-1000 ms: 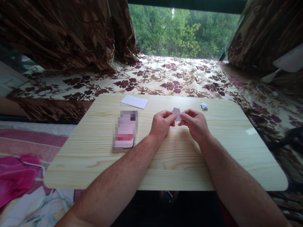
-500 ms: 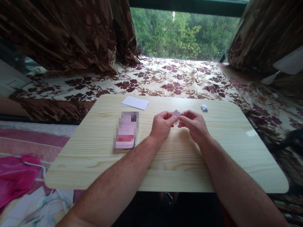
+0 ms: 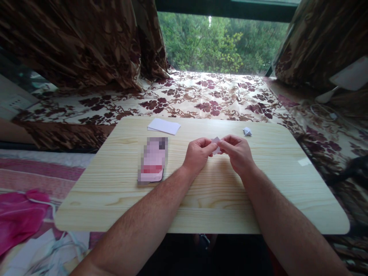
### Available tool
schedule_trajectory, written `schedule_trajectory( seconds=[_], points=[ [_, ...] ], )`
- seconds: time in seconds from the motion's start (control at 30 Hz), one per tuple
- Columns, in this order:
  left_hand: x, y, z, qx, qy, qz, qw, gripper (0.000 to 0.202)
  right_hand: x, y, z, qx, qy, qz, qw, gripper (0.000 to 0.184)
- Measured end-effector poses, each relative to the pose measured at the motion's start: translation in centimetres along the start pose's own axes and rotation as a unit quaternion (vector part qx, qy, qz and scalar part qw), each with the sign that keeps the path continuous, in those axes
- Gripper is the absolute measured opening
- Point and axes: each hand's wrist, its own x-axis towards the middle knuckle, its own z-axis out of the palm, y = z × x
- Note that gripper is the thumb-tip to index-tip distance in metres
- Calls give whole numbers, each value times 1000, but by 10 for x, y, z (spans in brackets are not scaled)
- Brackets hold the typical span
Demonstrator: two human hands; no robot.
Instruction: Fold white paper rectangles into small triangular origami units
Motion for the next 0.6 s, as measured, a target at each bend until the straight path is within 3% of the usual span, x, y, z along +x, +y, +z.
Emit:
schedule_trajectory(
  seconds=[0.2, 0.47, 0.6],
  points=[
    [7, 8, -7, -176, 9, -106, 979, 44, 6, 5, -5, 49, 40, 9, 998, 22],
    [4, 3, -4, -113, 8, -67, 991, 31, 7, 4, -7, 54, 25, 22, 998, 24],
    [6, -1, -3, -79, 41, -43, 995, 32, 5, 4, -7, 34, -4, 30, 999, 24]
  ],
)
